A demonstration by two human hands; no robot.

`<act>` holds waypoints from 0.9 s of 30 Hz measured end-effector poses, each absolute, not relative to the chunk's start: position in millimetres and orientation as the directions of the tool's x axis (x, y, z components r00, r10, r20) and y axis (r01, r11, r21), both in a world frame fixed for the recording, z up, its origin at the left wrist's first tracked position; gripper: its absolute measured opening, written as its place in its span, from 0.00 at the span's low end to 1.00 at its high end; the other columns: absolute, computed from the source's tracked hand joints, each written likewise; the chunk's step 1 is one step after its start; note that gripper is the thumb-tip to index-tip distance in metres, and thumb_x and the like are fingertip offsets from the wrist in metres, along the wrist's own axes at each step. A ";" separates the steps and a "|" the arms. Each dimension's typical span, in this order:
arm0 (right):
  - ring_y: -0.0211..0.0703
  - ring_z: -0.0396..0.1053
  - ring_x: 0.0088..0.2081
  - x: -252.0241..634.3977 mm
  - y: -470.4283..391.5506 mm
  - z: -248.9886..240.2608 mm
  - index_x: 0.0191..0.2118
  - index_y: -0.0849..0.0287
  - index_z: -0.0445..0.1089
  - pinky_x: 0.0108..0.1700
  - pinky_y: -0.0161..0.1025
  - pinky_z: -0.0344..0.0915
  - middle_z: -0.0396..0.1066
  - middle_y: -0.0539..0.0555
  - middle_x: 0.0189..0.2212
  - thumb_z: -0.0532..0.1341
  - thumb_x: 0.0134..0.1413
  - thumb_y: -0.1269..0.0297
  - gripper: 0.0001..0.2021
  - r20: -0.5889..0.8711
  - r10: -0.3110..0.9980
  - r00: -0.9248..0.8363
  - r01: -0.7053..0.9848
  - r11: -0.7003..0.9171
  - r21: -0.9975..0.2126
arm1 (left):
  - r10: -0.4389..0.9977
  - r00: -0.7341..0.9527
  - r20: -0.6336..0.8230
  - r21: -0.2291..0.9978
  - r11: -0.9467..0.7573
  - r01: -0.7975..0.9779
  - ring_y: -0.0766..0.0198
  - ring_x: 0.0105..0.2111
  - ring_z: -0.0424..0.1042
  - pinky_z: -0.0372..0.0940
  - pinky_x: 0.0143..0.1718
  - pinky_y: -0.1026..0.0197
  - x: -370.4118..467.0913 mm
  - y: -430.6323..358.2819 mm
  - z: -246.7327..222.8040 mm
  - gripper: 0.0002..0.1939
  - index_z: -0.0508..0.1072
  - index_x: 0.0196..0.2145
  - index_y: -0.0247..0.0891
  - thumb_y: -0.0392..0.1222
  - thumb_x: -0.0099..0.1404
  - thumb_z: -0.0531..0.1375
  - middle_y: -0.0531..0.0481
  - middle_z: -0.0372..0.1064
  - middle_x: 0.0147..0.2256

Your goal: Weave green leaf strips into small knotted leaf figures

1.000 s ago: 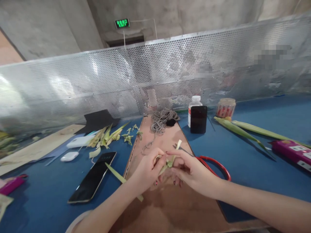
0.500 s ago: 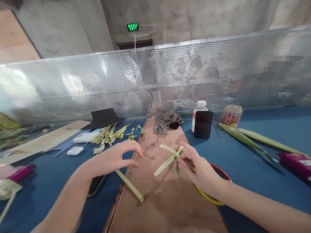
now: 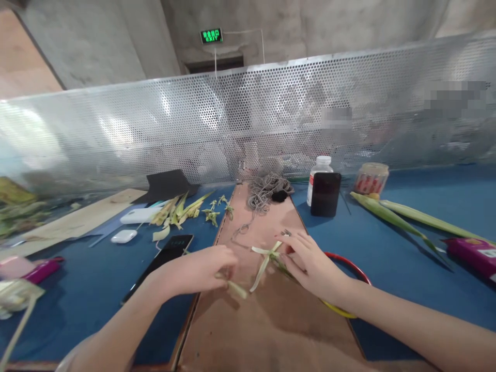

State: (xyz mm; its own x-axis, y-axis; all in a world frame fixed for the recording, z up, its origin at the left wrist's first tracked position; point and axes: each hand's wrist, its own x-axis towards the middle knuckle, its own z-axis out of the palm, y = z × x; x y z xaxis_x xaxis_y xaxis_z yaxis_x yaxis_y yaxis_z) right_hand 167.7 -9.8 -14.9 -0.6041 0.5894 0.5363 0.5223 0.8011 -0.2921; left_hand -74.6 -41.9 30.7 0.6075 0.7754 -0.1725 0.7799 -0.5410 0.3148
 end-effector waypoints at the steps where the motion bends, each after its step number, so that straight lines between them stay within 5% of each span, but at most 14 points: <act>1: 0.47 0.60 0.41 167.9 -10.4 -13.5 0.47 0.59 0.57 0.44 0.48 0.59 0.66 0.56 0.33 0.50 0.54 0.71 0.13 0.543 0.586 -0.602 0.505 0.806 -0.310 | 0.777 0.611 -0.155 0.318 -0.546 0.775 0.64 0.31 0.64 0.56 0.31 0.65 -69.1 -40.1 33.8 0.04 0.65 0.27 0.38 0.32 0.53 0.53 0.52 0.64 0.31; 8: 0.44 0.58 0.38 169.7 -16.2 -3.1 0.37 0.59 0.64 0.43 0.45 0.58 0.65 0.55 0.33 0.52 0.54 0.70 0.06 0.553 0.603 -0.575 0.523 0.791 -0.318 | 0.708 0.706 0.016 0.313 -0.674 0.669 0.65 0.31 0.64 0.55 0.30 0.66 -30.4 -20.2 37.1 0.03 0.64 0.30 0.37 0.34 0.55 0.54 0.52 0.66 0.30; 15: 0.45 0.57 0.40 168.9 -17.1 -7.4 0.30 0.56 0.66 0.43 0.45 0.55 0.65 0.53 0.32 0.52 0.54 0.68 0.07 0.477 0.598 -0.645 0.552 0.795 -0.251 | 0.783 0.603 0.156 0.526 -0.582 0.620 0.68 0.27 0.62 0.56 0.28 0.67 -29.0 -17.7 9.7 0.06 0.65 0.32 0.37 0.41 0.57 0.55 0.54 0.63 0.27; 27: 0.45 0.58 0.40 166.9 -21.0 0.7 0.32 0.55 0.66 0.44 0.45 0.55 0.64 0.53 0.32 0.55 0.50 0.72 0.06 0.452 0.675 -0.583 0.572 0.736 -0.361 | 0.887 0.423 0.187 0.764 -0.402 0.505 0.69 0.25 0.61 0.56 0.26 0.67 -26.2 -16.9 2.1 0.08 0.68 0.28 0.36 0.42 0.58 0.53 0.55 0.62 0.24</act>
State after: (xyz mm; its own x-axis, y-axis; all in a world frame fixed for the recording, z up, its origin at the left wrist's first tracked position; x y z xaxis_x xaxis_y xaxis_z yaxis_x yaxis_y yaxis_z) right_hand 166.9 -21.0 0.7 -0.5831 0.6747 0.4524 0.5721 0.7365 -0.3610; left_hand -26.2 -16.9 2.1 0.4228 0.8867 0.1871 0.5054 -0.4020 0.7635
